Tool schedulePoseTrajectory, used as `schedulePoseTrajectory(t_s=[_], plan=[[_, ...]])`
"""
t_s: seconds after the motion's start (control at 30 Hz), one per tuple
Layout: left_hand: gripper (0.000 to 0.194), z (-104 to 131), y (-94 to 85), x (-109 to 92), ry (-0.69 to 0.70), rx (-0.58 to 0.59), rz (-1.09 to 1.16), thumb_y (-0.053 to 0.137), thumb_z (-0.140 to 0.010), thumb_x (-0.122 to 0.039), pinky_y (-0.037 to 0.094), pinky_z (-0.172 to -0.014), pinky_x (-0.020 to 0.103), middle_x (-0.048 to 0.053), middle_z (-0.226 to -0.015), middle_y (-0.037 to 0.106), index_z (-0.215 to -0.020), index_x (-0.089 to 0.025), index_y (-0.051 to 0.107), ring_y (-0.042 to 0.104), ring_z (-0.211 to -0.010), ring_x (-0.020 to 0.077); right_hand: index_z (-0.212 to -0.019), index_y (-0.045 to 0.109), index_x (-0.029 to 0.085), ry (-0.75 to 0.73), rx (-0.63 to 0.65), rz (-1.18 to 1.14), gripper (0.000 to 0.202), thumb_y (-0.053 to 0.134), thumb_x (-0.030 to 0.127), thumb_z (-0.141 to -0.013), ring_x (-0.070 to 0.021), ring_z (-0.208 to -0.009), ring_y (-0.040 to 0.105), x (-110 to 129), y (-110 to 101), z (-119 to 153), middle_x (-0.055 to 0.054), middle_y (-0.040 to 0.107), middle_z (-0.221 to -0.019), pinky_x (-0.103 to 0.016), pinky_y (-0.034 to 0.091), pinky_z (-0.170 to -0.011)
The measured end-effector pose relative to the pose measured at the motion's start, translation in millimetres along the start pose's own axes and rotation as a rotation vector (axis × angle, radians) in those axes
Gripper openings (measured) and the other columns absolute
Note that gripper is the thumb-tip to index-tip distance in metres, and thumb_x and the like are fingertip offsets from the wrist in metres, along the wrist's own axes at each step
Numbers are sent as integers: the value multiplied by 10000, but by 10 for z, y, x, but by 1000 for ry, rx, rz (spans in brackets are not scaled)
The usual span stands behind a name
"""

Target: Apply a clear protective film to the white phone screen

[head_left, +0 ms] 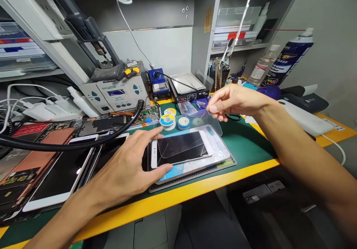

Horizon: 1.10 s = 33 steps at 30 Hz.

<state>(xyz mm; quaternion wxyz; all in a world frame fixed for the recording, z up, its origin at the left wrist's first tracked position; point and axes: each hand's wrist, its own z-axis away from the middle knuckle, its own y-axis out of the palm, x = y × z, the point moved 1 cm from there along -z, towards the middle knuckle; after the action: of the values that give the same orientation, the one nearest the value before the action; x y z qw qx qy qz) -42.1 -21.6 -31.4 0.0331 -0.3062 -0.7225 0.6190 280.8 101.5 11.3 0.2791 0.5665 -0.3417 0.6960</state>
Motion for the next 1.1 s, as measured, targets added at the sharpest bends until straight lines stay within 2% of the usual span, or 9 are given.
schedulePoseTrajectory(t_s=[0.1, 0.2, 0.27, 0.37, 0.47, 0.67, 0.83, 1.1], plan=[[792, -69, -168, 11, -26, 47, 84, 775, -761, -604, 449, -1113, 409, 62, -1443, 589, -1437, -286, 512, 582, -1289, 298, -752, 805, 180, 53, 10, -11, 171, 906, 297, -679, -117, -546, 635, -43, 91, -23, -17, 719, -676, -210, 518, -496], [444, -154, -337, 21, -161, 2, 310, 667, -872, -561, 504, -983, 327, 11, -1202, 741, -1222, -290, 695, 678, -1127, 253, -749, 800, 167, 98, 17, -18, 170, 902, 283, -678, -122, -551, 629, -77, 183, -47, -25, 710, -674, -222, 518, -495], [331, -219, -368, 27, -245, -42, 389, 672, -878, -541, 520, -851, 285, 0, -1012, 787, -1037, -264, 761, 718, -954, 225, -742, 796, 164, 113, 4, -21, 172, 906, 276, -671, -124, -546, 624, -85, 224, -50, -27, 702, -660, -227, 514, -491], [286, -281, -304, 49, -308, -73, 435, 742, -829, -514, 493, -706, 244, -14, -854, 783, -904, -240, 776, 687, -763, 175, -722, 786, 166, 118, -12, -26, 160, 899, 271, -679, -119, -539, 620, -83, 254, -30, -24, 698, -651, -227, 515, -499], [284, -266, -220, 110, -357, -83, 493, 761, -817, -507, 465, -640, 219, -24, -793, 771, -898, -236, 775, 653, -695, 146, -735, 789, 170, 108, 8, -6, 127, 871, 261, -704, -117, -544, 625, -79, 270, 6, -22, 716, -676, -234, 530, -527], [326, -188, -139, 250, -414, -81, 583, 773, -799, -535, 511, -711, 225, -15, -867, 780, -940, -241, 770, 685, -771, 171, -749, 792, 168, 103, 41, 66, 63, 820, 210, -712, -124, -565, 645, -71, 310, 43, -17, 743, -717, -229, 549, -537], [316, -184, -104, 196, -448, -95, 620, 772, -816, -511, 512, -753, 225, -5, -922, 769, -966, -233, 754, 676, -838, 171, -765, 797, 174, 83, 48, 68, 49, 803, 186, -718, -122, -562, 642, -63, 316, 40, -14, 744, -728, -227, 552, -539], [331, -187, -73, 95, -473, -118, 604, 778, -806, -522, 495, -701, 210, 0, -916, 759, -958, -229, 750, 651, -813, 154, -750, 793, 187, 77, 35, 75, 38, 798, 176, -714, -114, -529, 626, -56, 319, 45, -7, 735, -700, -233, 552, -529]])
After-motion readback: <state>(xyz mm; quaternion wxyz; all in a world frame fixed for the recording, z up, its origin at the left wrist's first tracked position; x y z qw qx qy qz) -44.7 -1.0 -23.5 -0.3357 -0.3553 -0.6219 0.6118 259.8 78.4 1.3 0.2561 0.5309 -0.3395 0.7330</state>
